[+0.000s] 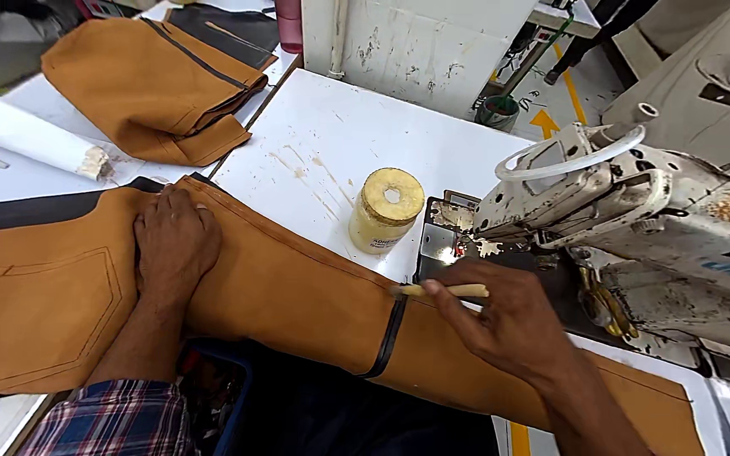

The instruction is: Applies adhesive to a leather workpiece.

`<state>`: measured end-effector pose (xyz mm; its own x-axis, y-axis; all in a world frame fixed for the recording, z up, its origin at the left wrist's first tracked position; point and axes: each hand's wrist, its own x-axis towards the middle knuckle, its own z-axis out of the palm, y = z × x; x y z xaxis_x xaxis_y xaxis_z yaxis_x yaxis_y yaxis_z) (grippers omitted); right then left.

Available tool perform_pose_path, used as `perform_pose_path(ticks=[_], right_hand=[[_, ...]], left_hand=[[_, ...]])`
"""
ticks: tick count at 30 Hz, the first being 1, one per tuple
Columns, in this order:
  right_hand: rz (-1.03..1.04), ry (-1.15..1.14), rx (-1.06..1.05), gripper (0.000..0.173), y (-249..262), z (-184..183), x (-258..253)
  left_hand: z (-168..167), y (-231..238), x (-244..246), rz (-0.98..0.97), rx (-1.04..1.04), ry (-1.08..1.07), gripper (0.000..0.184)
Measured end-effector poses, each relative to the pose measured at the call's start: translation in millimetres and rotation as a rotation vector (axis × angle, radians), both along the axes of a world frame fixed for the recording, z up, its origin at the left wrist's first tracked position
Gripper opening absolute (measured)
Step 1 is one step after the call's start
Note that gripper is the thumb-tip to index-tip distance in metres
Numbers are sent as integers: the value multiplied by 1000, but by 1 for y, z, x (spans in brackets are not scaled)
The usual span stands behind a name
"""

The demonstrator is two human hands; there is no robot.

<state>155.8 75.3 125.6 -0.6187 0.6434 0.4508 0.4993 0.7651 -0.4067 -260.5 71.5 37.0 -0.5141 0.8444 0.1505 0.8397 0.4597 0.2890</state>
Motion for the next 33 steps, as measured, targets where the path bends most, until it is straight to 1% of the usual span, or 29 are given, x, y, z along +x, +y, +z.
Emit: perform_pose_path(ticks=[2,3,7,9,11,13,15,16,20,22,24,27,29,31,33], right_hand=[[45,53,-29,22,0,-1,-1],[47,41,-31,23,-2,0,5],[-76,-141,0,28,-8,12,49],[-117,-177,39,29,-12,17,56],[-101,-136,50,28,-13,11,47],[-46,-42,22,26,-12,0,35],[-4,24,-18,24,-12,-1,37],[-2,21,-27,25,-13,1,45],[-163,-170,17,30,-22,13,98],[-229,-199,58,30,-27,17,110],[-222,-146,54,28,-30,11,103],[-132,7,-1,25,-30,-4,86],[-109,45,-23,24,-32,-4,93],[-157,-28,-28,25,-37,-2,115],[-246,-132,-18,28,-44,5,139]], left_hand=[[-1,0,-1,-6,10,1,58],[-2,0,-2,-7,10,1,58],[-1,0,-2,4,-10,3,58],[-1,0,-2,7,-19,6,59],[1,-1,-1,1,-22,7,60],[1,-2,-1,-8,-21,2,60],[1,-1,-3,-17,-10,-4,60],[1,-1,-3,-15,-9,-6,60],[1,-1,-2,-14,-7,-1,61],[4,-1,0,-26,-10,-9,61],[5,-1,1,-28,-16,-12,61],[3,-1,-1,-39,-5,-17,62],[1,-1,-3,-41,-1,-17,62],[-1,-1,-6,-42,0,-14,62],[-4,1,-9,-38,-3,-7,63]])
